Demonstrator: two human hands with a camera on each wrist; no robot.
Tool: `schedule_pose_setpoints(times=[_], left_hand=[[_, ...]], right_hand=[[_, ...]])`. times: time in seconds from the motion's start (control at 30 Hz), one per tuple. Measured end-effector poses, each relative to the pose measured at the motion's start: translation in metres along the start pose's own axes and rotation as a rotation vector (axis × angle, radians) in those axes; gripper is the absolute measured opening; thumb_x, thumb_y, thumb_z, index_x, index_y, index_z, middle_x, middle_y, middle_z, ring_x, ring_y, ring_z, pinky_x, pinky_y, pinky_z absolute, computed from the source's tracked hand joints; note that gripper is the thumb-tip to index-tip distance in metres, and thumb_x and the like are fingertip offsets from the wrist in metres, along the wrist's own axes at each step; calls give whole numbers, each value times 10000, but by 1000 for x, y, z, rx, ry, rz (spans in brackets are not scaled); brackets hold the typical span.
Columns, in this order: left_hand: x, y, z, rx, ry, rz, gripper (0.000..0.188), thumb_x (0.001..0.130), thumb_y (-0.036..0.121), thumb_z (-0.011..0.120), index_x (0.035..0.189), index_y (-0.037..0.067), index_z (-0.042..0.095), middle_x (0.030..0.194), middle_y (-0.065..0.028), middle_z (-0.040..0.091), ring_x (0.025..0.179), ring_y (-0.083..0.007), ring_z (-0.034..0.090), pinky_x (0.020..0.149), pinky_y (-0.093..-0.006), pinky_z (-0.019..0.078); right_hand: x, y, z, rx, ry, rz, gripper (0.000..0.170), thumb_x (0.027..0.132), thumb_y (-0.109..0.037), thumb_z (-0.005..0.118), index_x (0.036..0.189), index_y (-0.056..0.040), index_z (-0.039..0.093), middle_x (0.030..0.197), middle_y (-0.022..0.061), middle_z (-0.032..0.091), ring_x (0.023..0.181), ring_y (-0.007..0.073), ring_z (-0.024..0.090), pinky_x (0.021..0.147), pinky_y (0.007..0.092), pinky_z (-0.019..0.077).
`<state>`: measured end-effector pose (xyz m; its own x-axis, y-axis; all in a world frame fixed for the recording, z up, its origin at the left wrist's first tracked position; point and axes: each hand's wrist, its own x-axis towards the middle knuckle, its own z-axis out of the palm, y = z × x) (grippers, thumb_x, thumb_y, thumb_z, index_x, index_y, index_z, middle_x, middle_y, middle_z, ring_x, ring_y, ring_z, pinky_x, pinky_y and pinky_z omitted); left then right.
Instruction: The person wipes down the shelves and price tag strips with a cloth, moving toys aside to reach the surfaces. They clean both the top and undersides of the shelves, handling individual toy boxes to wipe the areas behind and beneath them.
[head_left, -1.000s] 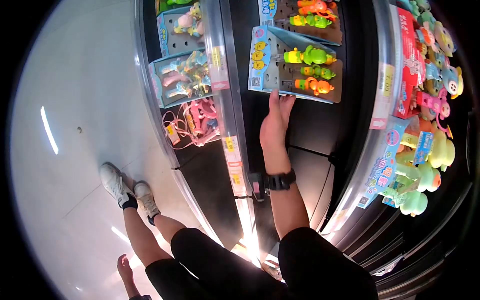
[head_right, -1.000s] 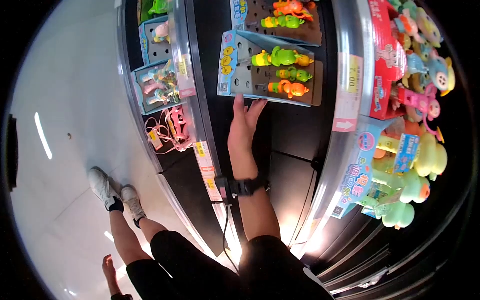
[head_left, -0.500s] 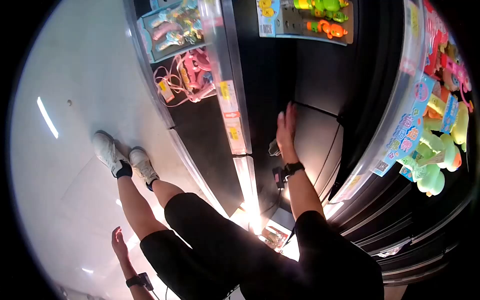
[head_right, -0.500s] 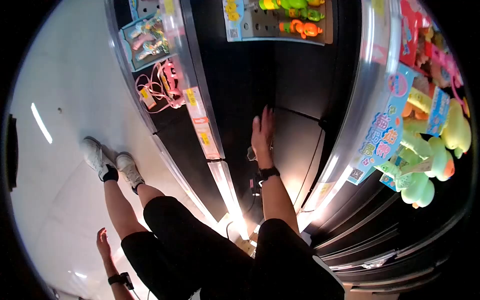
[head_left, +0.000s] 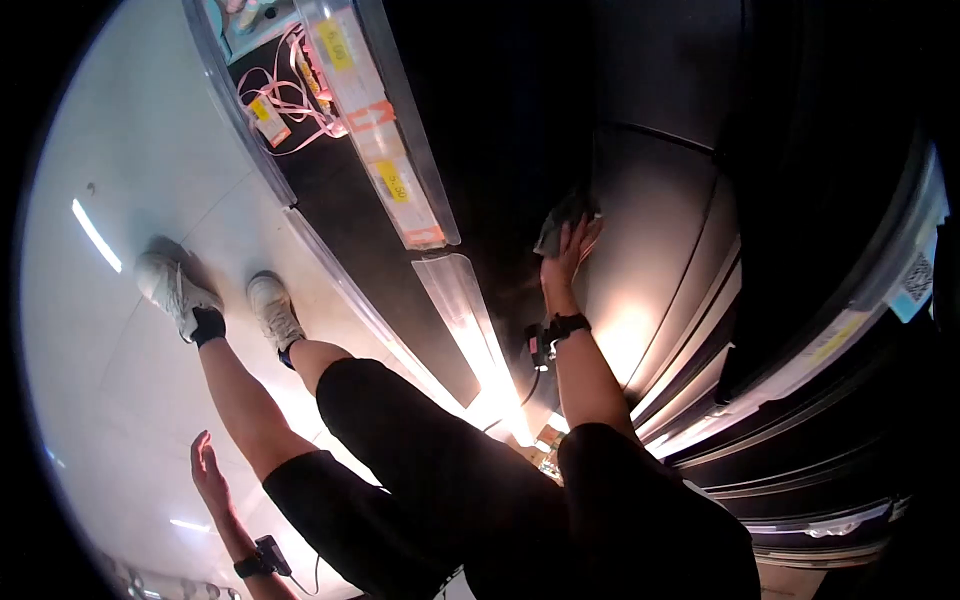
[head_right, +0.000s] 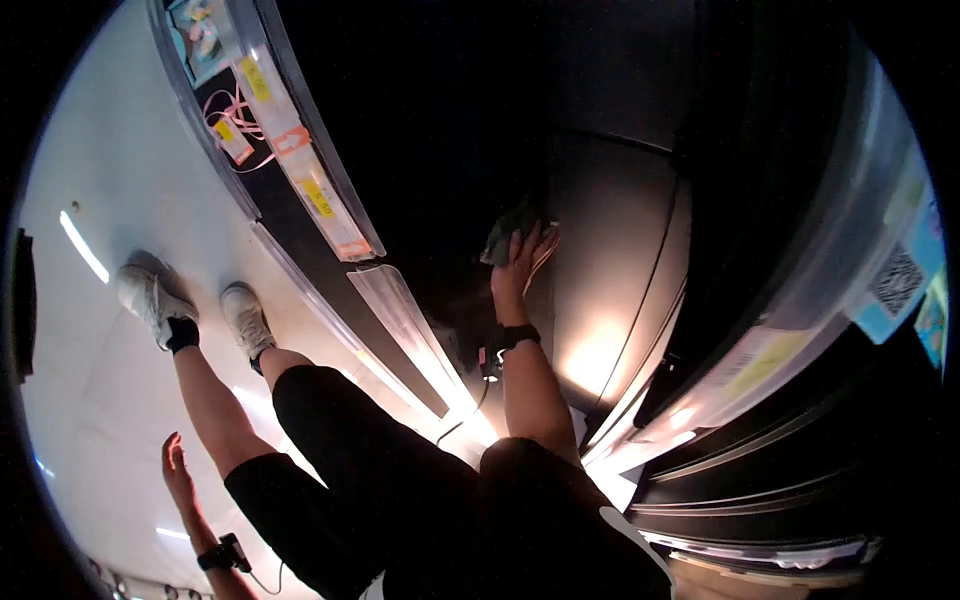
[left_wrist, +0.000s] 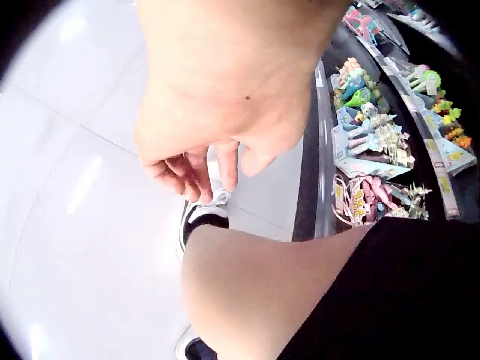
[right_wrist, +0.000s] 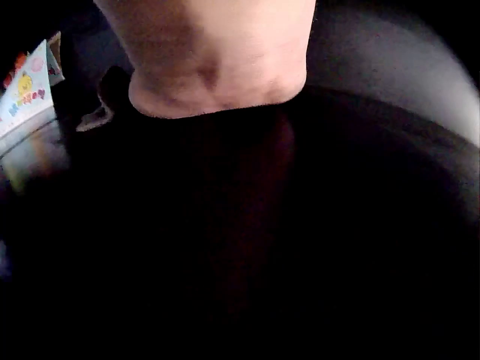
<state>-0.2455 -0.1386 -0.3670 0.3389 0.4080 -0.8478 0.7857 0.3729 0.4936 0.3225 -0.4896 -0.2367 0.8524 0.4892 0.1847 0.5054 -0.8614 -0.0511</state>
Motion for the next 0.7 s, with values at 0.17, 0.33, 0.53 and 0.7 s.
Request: schedule_pose_setpoints(times=[0.17, 0.33, 0.53, 0.7], left_hand=[[-12, -21, 29, 4, -38, -49, 376, 946, 289, 428, 1180, 16, 537, 1182, -134, 558, 1132, -225, 493, 983, -349, 349], [-6, -27, 27, -91, -68, -103, 394, 936, 332, 440, 1210, 62, 527, 1192, -96, 557, 1108, -211, 492, 971, -359, 347], [42, -121, -3, 4, -52, -326, 450, 914, 459, 432, 1228, 151, 526, 1193, -27, 562, 996, -195, 504, 867, -376, 357], [53, -149, -15, 51, -124, -433, 453, 911, 462, 436, 1217, 143, 533, 1169, -38, 577, 949, -190, 514, 844, -385, 378]], right_hand=[[85, -37, 16, 247, 79, 495, 511, 904, -261, 470, 1330, -2, 356, 1350, 201, 341, 1285, 337, 282, 1063, 417, 238], [141, -42, 24, 21, 164, 558, 411, 873, -205, 514, 1247, -48, 445, 1262, 179, 426, 1135, 345, 445, 937, 429, 375], [162, -31, 83, -275, 105, -92, 353, 849, -156, 555, 1185, -50, 522, 1190, 176, 479, 1087, 358, 482, 923, 419, 400], [158, 0, 78, -411, -36, -244, 238, 841, -106, 540, 1040, 1, 615, 1170, 203, 511, 1056, 362, 501, 920, 417, 399]])
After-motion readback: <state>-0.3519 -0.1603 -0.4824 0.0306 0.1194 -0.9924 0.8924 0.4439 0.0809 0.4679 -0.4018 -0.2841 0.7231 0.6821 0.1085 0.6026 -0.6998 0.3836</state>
